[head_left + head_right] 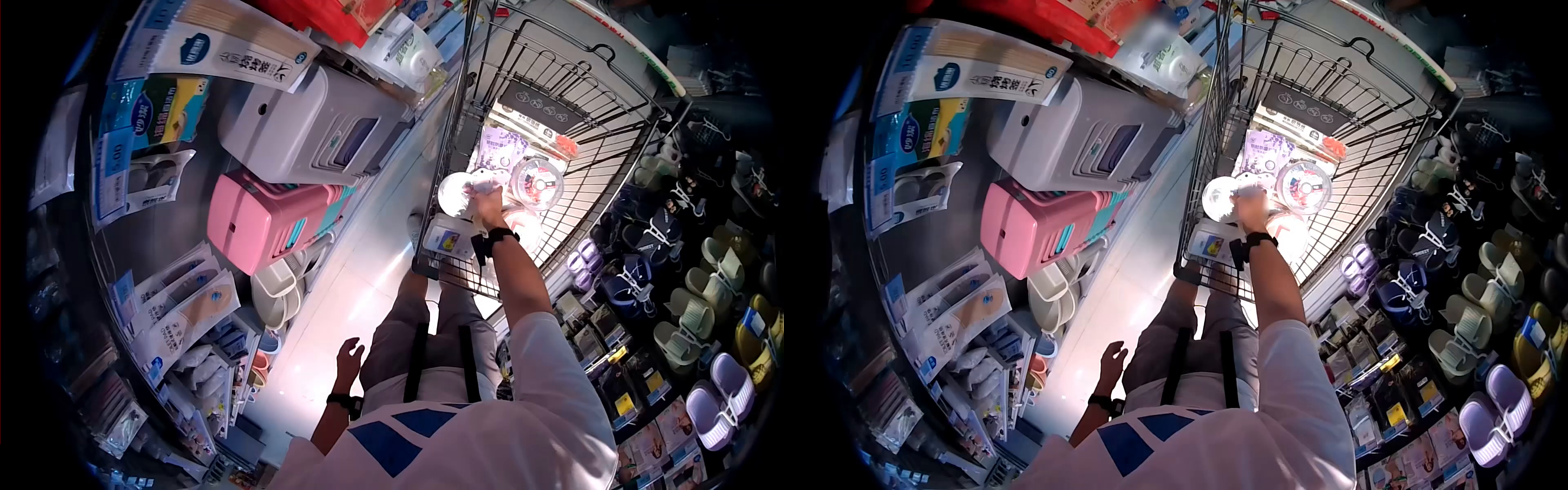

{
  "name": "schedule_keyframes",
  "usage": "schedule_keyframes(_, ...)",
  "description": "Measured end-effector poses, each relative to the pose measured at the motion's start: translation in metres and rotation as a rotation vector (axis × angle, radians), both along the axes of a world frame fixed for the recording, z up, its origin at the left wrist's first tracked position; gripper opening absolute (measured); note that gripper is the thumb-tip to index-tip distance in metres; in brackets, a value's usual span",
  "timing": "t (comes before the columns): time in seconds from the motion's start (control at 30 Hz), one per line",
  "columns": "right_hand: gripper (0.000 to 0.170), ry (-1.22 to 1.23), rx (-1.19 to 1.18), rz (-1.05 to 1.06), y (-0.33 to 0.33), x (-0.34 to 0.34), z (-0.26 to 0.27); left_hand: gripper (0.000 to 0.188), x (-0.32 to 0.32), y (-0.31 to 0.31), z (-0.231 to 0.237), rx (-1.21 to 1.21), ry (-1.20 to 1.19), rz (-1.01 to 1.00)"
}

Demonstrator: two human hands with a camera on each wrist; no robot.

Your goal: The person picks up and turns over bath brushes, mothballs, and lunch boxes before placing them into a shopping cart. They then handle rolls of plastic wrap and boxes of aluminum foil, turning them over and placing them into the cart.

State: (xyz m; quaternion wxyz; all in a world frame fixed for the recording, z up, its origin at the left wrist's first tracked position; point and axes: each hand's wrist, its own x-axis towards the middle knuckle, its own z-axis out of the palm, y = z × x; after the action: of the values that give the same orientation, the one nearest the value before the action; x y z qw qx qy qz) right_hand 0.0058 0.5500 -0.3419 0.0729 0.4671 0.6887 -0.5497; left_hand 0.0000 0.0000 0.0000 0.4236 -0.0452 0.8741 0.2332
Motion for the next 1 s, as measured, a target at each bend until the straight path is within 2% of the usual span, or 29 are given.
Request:
schedule_keyframes(0.07, 0.070, 0.023, -0.184, -0.078, -0.045, 0.019, -0.090, 0.036, 0.022, -0.044, 0.039, -0.037, 0.007, 0.064)
schedule_keyframes(0.1, 0.073, -0.193, -0.108, -0.196, -0.039, 0.012, -0.055, 0.036, 0.033, -0.017, -0.033, -0.002, 0.002, 0.094)
schedule_keyframes(0.17, 0.080, -0.599, -0.018, -0.496, -0.024, -0.010, 0.056, 0.035, 0.051, -0.050, -0.014, -0.051, -0.020, 0.174)
schedule_keyframes(0.2, 0.088, -0.662, -0.044, -0.416, -0.037, -0.003, 0.055, 0.034, 0.057, -0.061, -0.003, -0.074, -0.017, 0.173)
schedule_keyframes(0.23, 0.088, -0.665, -0.049, -0.412, -0.044, 0.000, 0.053, 0.034, 0.062, -0.065, -0.002, -0.085, -0.022, 0.194)
schedule_keyframes(0.4, 0.051, -0.227, 0.062, -0.433, -0.085, 0.038, 0.098, 0.036, 0.071, -0.072, 0.001, -0.088, -0.048, 0.221)
schedule_keyframes(0.43, 0.055, -0.186, 0.251, -0.339, -0.096, 0.063, 0.055, 0.036, 0.072, -0.072, 0.002, -0.082, -0.041, 0.233)
schedule_keyframes(0.47, 0.061, -0.148, 0.277, -0.317, -0.094, 0.058, 0.097, 0.037, 0.072, -0.072, -0.003, -0.043, -0.066, 0.220)
schedule_keyframes(0.5, 0.059, -0.207, 0.215, -0.350, -0.094, 0.056, 0.133, 0.038, 0.066, -0.070, -0.008, -0.003, -0.063, 0.219)
schedule_keyframes(0.53, 0.048, 0.040, 0.469, -0.310, -0.104, 0.076, 0.090, 0.041, 0.058, -0.062, -0.008, 0.013, -0.039, 0.183)
schedule_keyframes(0.57, 0.039, 0.137, 0.431, -0.331, -0.109, 0.087, 0.084, 0.039, 0.051, -0.055, -0.006, 0.036, -0.012, 0.165)
schedule_keyframes(0.6, 0.027, 0.228, 0.209, -0.461, -0.113, 0.083, 0.110, 0.039, 0.044, -0.051, -0.006, 0.100, 0.017, 0.136)
schedule_keyframes(0.63, 0.024, 0.215, 0.345, -0.406, -0.119, 0.081, 0.131, 0.040, 0.037, -0.050, -0.007, 0.163, 0.050, 0.099)
schedule_keyframes(0.67, 0.023, 0.366, 0.362, -0.436, -0.130, 0.067, 0.177, 0.041, 0.024, -0.038, 0.005, 0.210, 0.022, 0.165)
schedule_keyframes(0.7, 0.021, 0.410, 0.411, -0.394, -0.146, 0.058, 0.217, 0.042, 0.010, -0.027, 0.025, 0.270, -0.020, 0.216)
schedule_keyframes(0.73, 0.020, 0.469, 0.457, -0.315, -0.162, 0.055, 0.247, 0.049, 0.003, -0.038, 0.013, 0.388, -0.005, 0.166)
schedule_keyframes(0.77, 0.019, 0.516, 0.517, -0.241, -0.176, 0.049, 0.277, 0.049, -0.007, -0.035, 0.023, 0.425, 0.037, 0.180)
schedule_keyframes(0.83, 0.017, 0.643, 0.298, -0.263, -0.214, 0.036, 0.353, 0.054, -0.034, -0.002, 0.077, 0.480, 0.030, 0.012)
schedule_keyframes(0.87, 0.017, 0.662, 0.362, -0.157, -0.232, 0.029, 0.384, 0.064, -0.054, 0.012, 0.116, 0.480, -0.050, -0.069)
schedule_keyframes(0.9, 0.017, 0.675, 0.422, -0.055, -0.252, 0.019, 0.408, 0.064, -0.061, 0.014, 0.131, 0.516, -0.026, -0.063)
schedule_keyframes(0.97, 0.018, 0.725, 0.170, -0.051, -0.293, 0.003, 0.435, 0.070, -0.069, 0.010, 0.156, 0.766, 0.026, -0.112)
schedule_keyframes(1.0, 0.019, 0.710, 0.050, -0.012, -0.315, -0.007, 0.475, 0.073, -0.076, 0.009, 0.176, 0.834, 0.027, -0.177)
